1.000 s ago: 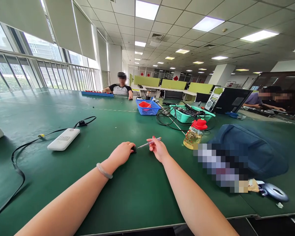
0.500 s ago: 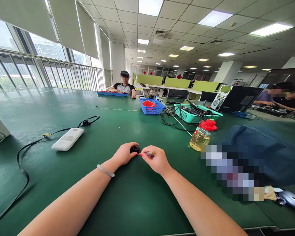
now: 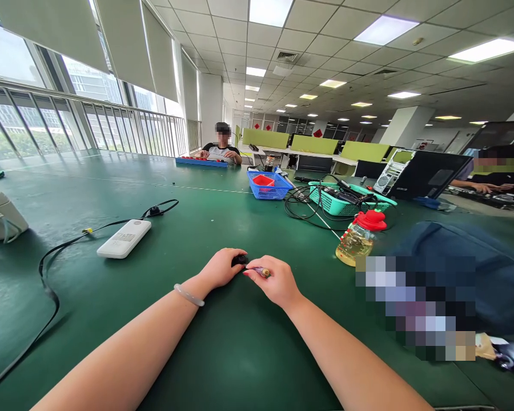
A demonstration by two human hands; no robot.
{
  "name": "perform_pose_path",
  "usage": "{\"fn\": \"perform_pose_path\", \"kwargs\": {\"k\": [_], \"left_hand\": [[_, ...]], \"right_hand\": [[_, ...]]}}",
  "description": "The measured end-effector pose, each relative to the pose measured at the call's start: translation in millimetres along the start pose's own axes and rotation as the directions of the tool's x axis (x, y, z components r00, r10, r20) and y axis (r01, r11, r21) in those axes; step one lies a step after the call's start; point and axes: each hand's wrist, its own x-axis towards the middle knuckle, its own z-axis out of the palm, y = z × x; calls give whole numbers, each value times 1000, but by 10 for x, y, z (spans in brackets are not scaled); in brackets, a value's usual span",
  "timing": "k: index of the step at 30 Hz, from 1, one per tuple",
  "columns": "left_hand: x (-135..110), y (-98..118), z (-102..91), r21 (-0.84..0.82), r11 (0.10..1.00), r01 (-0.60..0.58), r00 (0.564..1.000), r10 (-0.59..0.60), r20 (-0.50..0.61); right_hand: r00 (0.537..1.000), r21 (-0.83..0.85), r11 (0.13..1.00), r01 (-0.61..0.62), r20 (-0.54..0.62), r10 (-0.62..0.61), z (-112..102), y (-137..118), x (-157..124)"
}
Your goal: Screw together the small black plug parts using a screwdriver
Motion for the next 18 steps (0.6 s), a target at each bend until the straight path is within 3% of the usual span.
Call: {"fn": "perform_pose_path", "kwargs": {"k": [5, 10, 18], "left_hand": [[-8, -1, -7, 3, 1000, 3, 1000, -3, -1], [-11, 11, -13, 3, 1000, 15, 1000, -15, 10], [-5, 1, -1, 27, 999, 22, 1000, -22, 6]], "right_hand": [[992, -166, 982, 94, 94, -79, 21, -56, -14], [958, -347, 900, 264, 200, -204, 63, -125, -48], [917, -481, 781, 399, 210, -339, 58, -131, -59]]}}
